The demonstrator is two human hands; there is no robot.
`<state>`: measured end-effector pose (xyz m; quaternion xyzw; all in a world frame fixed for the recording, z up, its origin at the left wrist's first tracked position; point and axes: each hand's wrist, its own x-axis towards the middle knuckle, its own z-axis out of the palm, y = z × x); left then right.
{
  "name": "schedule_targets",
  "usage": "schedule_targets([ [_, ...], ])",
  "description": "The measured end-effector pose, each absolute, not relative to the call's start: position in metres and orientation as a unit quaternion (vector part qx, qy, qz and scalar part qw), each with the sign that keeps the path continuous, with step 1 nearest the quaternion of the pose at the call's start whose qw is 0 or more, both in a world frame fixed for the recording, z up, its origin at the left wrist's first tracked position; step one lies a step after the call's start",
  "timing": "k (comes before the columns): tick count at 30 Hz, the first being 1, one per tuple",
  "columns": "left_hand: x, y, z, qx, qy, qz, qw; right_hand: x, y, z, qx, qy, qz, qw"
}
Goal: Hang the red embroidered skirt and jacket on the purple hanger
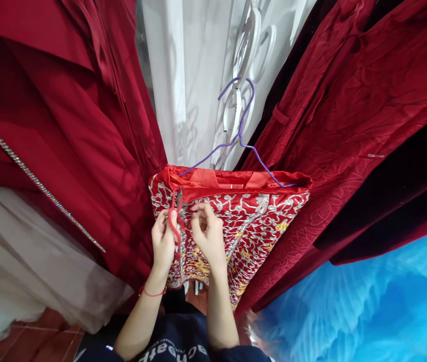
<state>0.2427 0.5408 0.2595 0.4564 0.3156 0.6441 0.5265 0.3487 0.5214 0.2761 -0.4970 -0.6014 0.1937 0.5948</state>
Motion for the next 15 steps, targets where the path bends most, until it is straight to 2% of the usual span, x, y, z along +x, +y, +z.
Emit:
schedule_targets([
  [3, 0.239, 0.545, 0.260, 0.487, 0.309, 0.637, 0.511, 0.348, 0.529, 0.271, -0.480, -0.647, 0.251, 0.536],
  [7, 0.231, 0.551, 0.254, 0.548, 0.324, 0.621, 0.457, 0.339, 0.531, 0.270, -0.475, -0.657, 0.252, 0.528],
  [15, 0.208, 0.565, 0.251, 0.618, 0.350, 0.617, 0.340, 0.357, 0.527, 0.264, -0.532, -0.580, 0.139, 0.601],
])
